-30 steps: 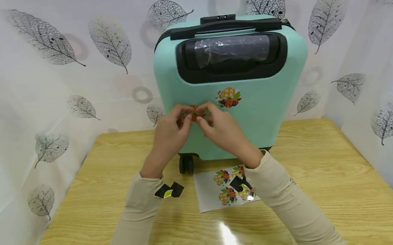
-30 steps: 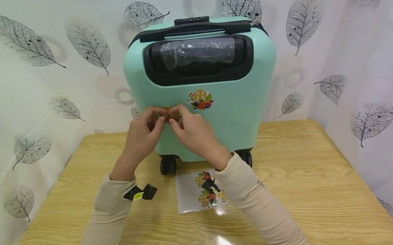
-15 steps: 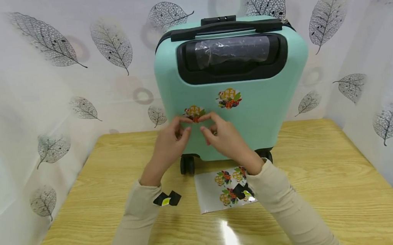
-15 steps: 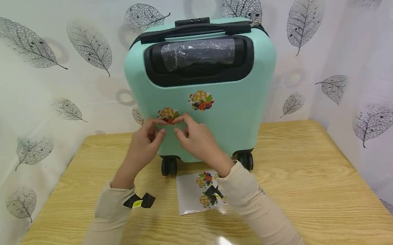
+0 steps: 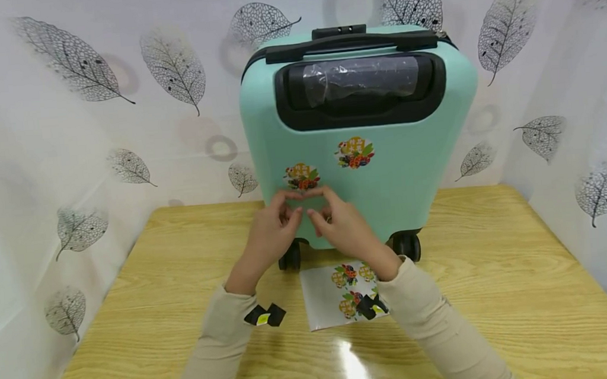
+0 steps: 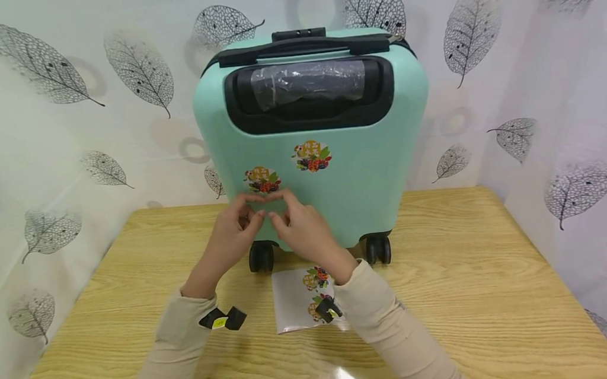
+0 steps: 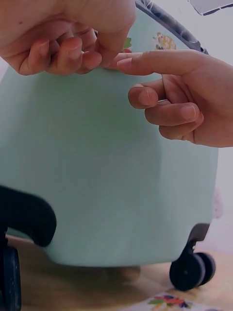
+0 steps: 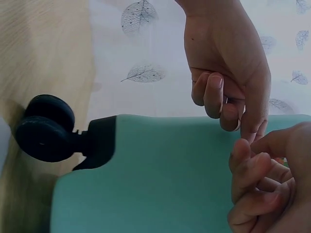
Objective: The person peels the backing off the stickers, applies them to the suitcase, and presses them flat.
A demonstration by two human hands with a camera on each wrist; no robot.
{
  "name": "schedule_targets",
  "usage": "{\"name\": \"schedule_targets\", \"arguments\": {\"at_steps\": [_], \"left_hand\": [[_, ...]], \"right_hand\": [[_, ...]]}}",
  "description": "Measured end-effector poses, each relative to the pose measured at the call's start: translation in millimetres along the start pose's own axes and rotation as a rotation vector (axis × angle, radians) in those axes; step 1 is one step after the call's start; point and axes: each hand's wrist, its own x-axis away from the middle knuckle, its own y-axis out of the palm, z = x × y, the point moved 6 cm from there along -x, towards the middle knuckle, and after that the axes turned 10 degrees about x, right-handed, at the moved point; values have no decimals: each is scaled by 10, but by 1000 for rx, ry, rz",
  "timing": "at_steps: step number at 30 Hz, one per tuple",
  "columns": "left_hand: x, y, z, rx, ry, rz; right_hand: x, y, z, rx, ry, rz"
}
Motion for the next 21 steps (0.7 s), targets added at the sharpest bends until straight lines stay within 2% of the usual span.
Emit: {"name": "schedule_targets", "arguments": {"at_steps": [4, 8, 14, 21], "left_hand": [[50, 52, -104, -3, -44, -26], [161, 112, -257, -1, -109, -64], [351, 195, -444, 114, -214, -136], [504, 259, -565, 220, -307, -222]], "right_hand": [[36, 54, 76, 34, 15, -26], [113, 96, 207, 24, 49, -66], [297, 71, 448, -58, 131, -120], [489, 34, 652, -49, 129, -153]]}}
